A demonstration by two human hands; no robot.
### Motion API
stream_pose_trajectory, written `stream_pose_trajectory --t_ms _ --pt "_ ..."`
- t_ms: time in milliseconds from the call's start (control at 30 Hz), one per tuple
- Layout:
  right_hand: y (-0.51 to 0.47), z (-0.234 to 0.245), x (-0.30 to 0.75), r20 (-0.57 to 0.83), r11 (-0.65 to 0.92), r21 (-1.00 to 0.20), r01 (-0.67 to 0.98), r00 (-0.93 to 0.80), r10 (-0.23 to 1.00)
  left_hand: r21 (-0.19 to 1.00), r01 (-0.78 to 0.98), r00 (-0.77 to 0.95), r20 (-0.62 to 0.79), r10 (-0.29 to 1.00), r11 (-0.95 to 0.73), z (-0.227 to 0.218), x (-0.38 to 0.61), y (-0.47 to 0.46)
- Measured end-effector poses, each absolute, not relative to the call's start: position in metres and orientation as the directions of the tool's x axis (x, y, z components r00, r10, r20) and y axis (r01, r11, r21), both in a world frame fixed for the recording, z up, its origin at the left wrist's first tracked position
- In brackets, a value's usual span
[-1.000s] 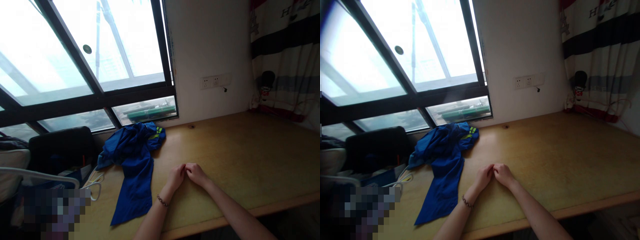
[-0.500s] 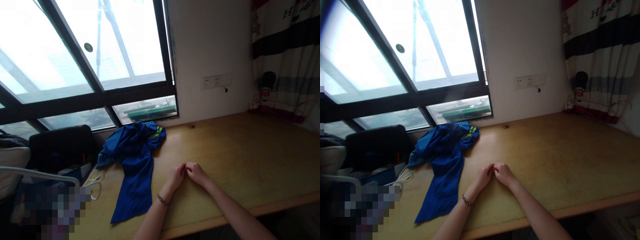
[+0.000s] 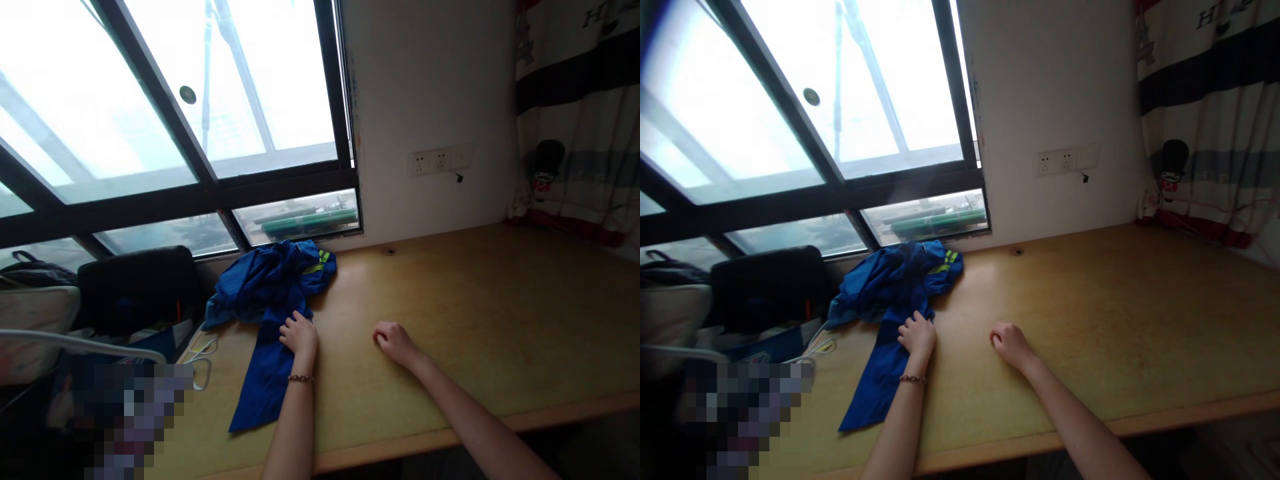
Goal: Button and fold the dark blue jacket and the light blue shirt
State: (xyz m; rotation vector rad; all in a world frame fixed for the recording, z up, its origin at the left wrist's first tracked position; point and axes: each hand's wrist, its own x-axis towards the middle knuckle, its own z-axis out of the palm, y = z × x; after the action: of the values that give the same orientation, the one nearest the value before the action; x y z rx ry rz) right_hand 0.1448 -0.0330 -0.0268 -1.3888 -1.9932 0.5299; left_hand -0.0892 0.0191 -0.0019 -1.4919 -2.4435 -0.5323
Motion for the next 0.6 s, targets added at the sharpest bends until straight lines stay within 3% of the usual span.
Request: stream_pose_trajectory --t_ms 133,267,367,433,533,600 --pt "-0.034 -0.026 0.145 0.288 0.362 -0.672 0.646 -0.222 0.932 0.246 0.920 -0.375 0.315 0.872 0.306 -0.004 -0.108 0.023" --pt "-0.032 -0.030 0.144 0.300 0.327 -0.774 0.542 -0.141 0.943 0.251 0.965 -0.200 0.538 0.819 0.071 0.012 -0.081 0.008" --pt "-0.026 -0.035 0.142 0.126 0.131 -0.955 0.267 -0.036 0.991 0.162 0.971 0.012 0.697 0.717 -0.174 0.021 -0.046 -0.011" --pt "-0.021 -0.033 0.142 -0.045 -0.045 -0.999 0.016 -0.032 0.998 0.088 0.919 0.197 0.741 0.642 -0.385 0.023 -0.022 -0.030" --pt "-0.017 -0.022 0.147 -0.116 -0.125 -0.975 -0.184 -0.060 0.991 -0.082 0.631 0.628 0.637 0.446 -0.771 0.018 0.012 -0.067" --pt "-0.018 -0.014 0.151 -0.080 -0.090 -0.976 -0.196 -0.060 0.995 -0.196 0.254 0.878 0.458 0.141 -0.947 0.012 0.030 -0.096"
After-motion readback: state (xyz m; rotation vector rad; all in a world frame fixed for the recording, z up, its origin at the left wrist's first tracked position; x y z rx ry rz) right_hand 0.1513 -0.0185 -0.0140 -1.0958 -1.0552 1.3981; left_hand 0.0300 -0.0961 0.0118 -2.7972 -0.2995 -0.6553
